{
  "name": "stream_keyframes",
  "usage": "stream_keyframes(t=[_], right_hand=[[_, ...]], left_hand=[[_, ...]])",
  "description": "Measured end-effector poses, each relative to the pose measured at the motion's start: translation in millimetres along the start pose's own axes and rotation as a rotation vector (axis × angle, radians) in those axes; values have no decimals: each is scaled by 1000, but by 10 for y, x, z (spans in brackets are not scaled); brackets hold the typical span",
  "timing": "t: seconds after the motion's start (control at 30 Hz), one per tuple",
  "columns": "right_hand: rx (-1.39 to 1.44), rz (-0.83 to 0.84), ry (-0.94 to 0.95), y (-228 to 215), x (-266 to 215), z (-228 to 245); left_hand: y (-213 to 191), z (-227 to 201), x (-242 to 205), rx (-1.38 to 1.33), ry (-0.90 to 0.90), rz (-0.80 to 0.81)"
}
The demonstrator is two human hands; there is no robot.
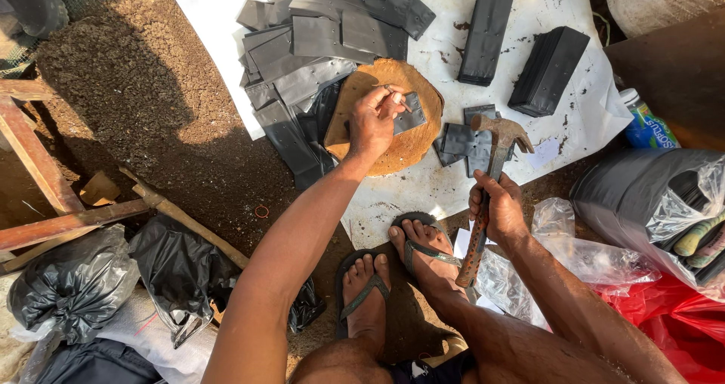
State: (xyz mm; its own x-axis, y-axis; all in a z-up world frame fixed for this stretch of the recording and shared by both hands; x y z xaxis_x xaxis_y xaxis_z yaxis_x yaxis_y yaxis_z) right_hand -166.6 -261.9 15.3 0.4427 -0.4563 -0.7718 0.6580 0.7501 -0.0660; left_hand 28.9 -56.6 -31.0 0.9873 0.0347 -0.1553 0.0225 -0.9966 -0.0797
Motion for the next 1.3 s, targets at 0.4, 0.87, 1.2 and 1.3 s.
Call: stream_keyframes(t=[0.4,0.87,1.2,1.3], right_hand=[[24,13,-7,-17,22,-44],[-20,20,-6,16,18,-62],[-22,11,-2,8,15,-51],[-19,15,-1,12,13,-39]], left_hand=[[-70,-412,-138,194,324,35],[-85,-385,-149,257,350,96],[-80,-444,-161,271,384,113],[-69,-464,-162,263,403,103]])
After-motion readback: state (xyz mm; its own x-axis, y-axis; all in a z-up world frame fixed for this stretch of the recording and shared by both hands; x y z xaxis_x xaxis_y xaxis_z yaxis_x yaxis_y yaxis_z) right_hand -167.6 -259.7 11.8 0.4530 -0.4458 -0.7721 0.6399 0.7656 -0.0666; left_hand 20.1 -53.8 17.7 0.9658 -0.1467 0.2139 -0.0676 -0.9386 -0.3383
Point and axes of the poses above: each hand's wrist, its own x-axis towards the middle knuckle, its own y-axis out of the palm, z = x × y, the point moved 2 cm from there along x, towards the middle knuckle, and after that the axes turned 15 degrees about -z, right-handed, at the moved point
